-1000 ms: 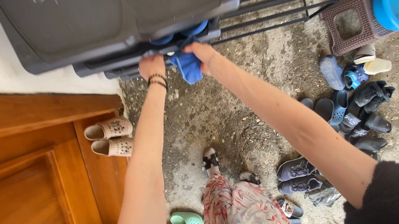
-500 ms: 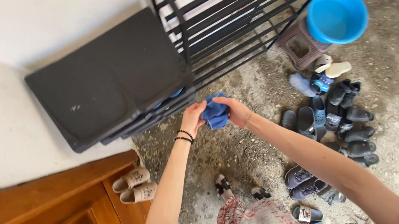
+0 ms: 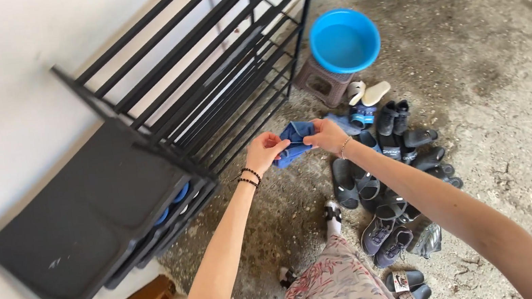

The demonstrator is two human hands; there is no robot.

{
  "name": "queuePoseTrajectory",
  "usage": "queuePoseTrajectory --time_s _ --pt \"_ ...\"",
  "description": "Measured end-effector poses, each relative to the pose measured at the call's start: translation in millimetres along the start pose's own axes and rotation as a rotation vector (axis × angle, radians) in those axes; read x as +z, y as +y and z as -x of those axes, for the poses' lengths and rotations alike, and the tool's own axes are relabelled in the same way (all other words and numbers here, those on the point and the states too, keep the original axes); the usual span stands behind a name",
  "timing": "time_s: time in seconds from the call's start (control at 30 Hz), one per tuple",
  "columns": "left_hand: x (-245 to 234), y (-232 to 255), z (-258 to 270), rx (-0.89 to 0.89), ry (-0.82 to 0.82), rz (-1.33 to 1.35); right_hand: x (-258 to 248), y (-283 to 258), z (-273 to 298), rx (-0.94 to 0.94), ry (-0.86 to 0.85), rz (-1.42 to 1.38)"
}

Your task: The person cleans shoes by dipping a blue cloth into a bucket of water, wiping the surfaces of a blue shoe and a tan shoe, and placing them into a shoe rack.

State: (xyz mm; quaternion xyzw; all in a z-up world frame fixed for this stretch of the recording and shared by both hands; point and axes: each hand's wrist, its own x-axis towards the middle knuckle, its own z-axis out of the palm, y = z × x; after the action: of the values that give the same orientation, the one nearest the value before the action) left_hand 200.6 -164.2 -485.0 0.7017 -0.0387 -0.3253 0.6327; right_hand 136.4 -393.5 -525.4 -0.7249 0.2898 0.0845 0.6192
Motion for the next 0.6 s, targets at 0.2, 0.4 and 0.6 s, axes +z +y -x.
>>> queuePoseTrajectory --time_s 0.2,0.4,0.6 --pt "59 64 -48 0.093 -0.152 -0.335 -107 -34 -29 0.031 0.151 0.281" --pt "133 74 -135 0.178 -0.139 -0.731 -212 13 -113 -0.003 0.139 0.582" --pt "163 66 -224 0.224 -0.069 -0.916 -291 -67 -77 -0.121 0.179 0.691"
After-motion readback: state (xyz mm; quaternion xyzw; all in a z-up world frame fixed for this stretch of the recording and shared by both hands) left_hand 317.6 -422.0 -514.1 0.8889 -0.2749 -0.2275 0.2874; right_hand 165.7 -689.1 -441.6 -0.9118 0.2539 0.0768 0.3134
